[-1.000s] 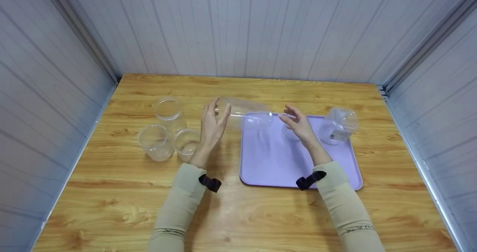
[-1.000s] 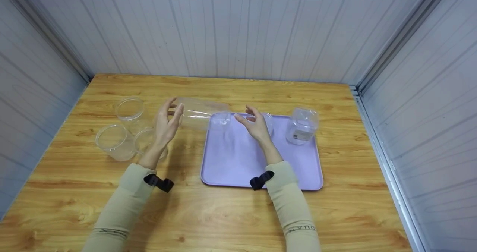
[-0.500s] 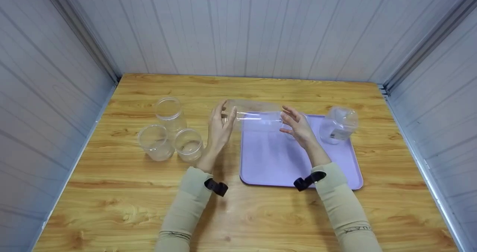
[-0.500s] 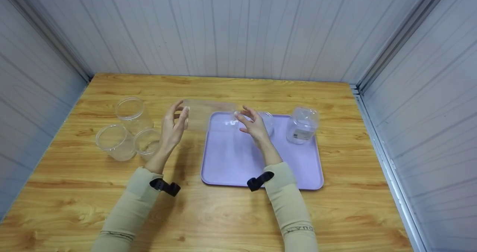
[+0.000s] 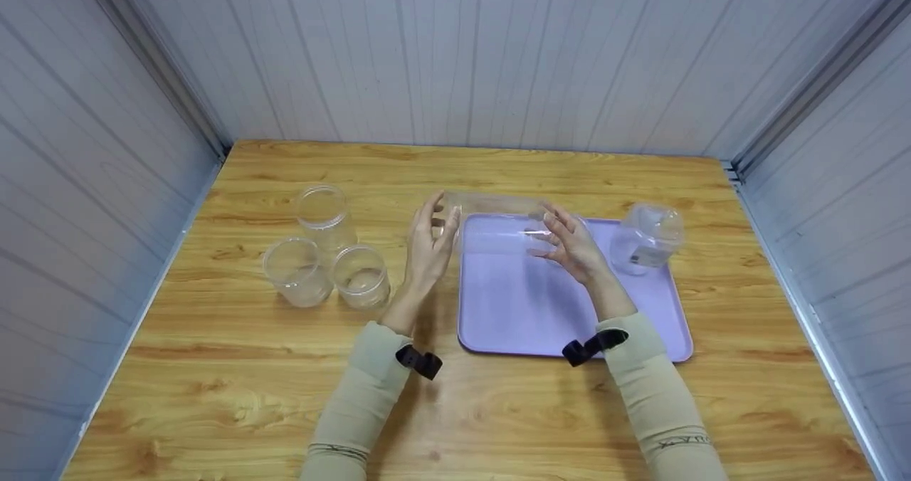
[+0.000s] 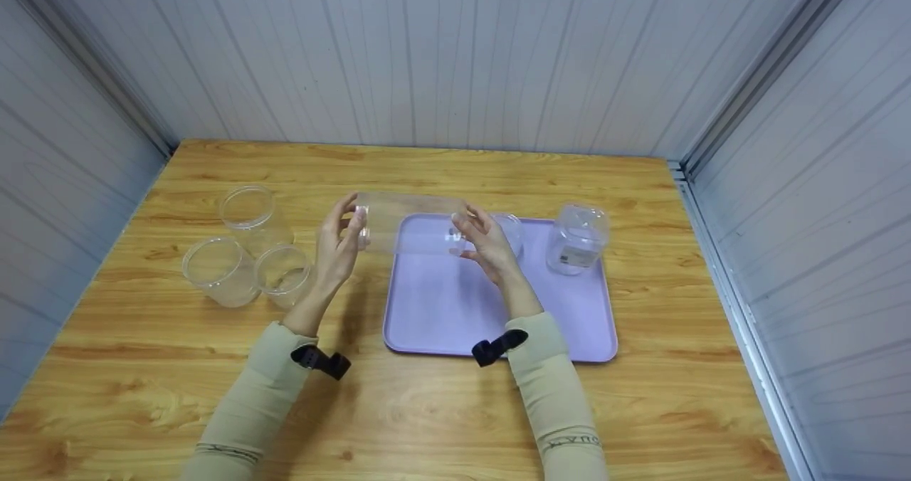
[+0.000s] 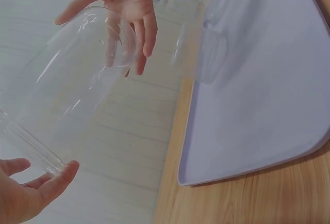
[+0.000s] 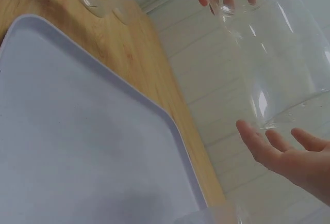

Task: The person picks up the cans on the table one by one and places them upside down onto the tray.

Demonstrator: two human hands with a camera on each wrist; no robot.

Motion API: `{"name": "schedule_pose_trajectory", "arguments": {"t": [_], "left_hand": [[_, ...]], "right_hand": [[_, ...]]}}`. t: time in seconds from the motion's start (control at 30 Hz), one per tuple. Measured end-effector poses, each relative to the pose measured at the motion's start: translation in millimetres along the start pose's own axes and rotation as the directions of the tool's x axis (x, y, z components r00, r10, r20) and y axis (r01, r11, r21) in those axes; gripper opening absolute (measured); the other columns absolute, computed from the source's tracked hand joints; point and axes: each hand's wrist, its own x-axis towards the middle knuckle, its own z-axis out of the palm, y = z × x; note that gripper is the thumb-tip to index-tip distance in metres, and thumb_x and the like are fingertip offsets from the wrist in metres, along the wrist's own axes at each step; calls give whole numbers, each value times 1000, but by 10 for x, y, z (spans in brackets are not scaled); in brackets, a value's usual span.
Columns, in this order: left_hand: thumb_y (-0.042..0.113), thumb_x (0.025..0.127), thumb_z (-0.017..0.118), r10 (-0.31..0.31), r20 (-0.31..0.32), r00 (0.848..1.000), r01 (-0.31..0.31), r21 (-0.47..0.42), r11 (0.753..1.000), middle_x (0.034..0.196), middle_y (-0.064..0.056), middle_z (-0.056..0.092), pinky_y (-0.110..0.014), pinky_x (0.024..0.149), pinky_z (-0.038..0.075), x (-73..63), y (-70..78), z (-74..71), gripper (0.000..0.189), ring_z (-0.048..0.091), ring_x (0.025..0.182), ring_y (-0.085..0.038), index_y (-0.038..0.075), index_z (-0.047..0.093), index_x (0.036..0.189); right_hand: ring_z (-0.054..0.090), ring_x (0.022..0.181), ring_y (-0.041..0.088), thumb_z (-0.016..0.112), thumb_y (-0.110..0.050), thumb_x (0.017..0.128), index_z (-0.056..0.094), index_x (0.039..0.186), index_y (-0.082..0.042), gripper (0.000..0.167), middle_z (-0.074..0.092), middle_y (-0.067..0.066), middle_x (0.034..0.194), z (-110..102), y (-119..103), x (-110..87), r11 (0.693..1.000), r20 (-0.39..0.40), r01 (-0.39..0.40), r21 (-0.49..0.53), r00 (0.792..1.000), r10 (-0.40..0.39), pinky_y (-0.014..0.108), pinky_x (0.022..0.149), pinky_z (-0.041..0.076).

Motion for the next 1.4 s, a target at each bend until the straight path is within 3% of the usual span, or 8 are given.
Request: {"name": "schedule_pose_trajectory", "arguments": {"t": [0.27, 0.53, 0.7, 0.83, 0.9, 1.1, 1.23, 1.4], "left_hand": [[30, 87, 48, 19, 24, 1000, -18, -60, 998, 112, -15, 50, -35, 69, 48, -21, 0, -6, 50, 54, 87, -21, 1, 44, 127], [12, 88, 47, 37, 44, 998, -30, -149, 988, 114, -24, 46, -44, 70, 47, -26, -7, -22, 43, 52, 91, -34, -5, 41, 127], [27, 93, 40, 49, 106, 993, -38, -103, 994, 122, -17, 43, -34, 77, 46, -39, -2, -62, 49, 50, 101, -27, 3, 35, 134], [47, 92, 33, 82, 126, 989, -71, -91, 993, 126, -16, 41, -38, 82, 44, -49, -11, -101, 61, 46, 106, -27, 6, 30, 138], [46, 93, 33, 86, 118, 989, -74, -100, 992, 126, -16, 41, -41, 82, 43, -54, -19, -124, 60, 45, 107, -27, 7, 30, 138], [19, 94, 41, 72, 51, 996, -65, -123, 990, 121, -17, 47, -42, 79, 44, -76, -51, -176, 38, 47, 106, -27, 3, 42, 129], [15, 92, 46, 75, -1, 997, -75, -97, 992, 113, -16, 53, -34, 79, 46, -99, -84, -222, 32, 50, 103, -26, -3, 50, 119], [15, 89, 53, 64, -27, 998, -64, 9, 998, 108, -14, 55, -31, 78, 46, -108, -127, -288, 31, 50, 100, -25, -3, 54, 114]], "right_hand": [[24, 123, 46, 65, -33, 79, 18, 140, -4, 83, 16, 26, 140, -7, -20, -24, 997, 73, 27, 66, 997, -32, 46, 83, 45], [30, 120, 44, 60, -25, 85, 24, 138, -6, 68, 22, 25, 137, 75, -65, -64, 998, 25, 50, 36, 998, -50, 46, 82, 45], [38, 116, 40, 54, -20, 88, 28, 137, -8, 56, 30, 21, 132, 128, -120, -77, 996, -10, 79, -38, 997, -79, 47, 81, 45], [40, 113, 36, 54, -20, 87, 31, 136, -9, 55, 37, 15, 128, 171, -179, -92, 991, -39, 96, -93, 994, -100, 52, 84, 42], [40, 113, 36, 54, -20, 87, 32, 136, -9, 56, 38, 13, 127, 191, -214, -100, 986, -54, 106, -131, 992, -114, 54, 85, 39], [41, 113, 33, 56, -16, 86, 29, 138, -9, 59, 31, 14, 132, 204, -330, -134, 955, -86, 109, -274, 987, -138, 50, 85, 42], [43, 109, 29, 59, -15, 85, 29, 138, -9, 61, 30, 14, 133, 218, -404, -135, 921, -86, 117, -372, 983, -159, 40, 78, 48], [43, 102, 23, 64, -18, 81, 32, 137, -11, 65, 32, 13, 130, 250, -482, -117, 854, -100, 113, -508, 977, -189, 29, 71, 48]]}}
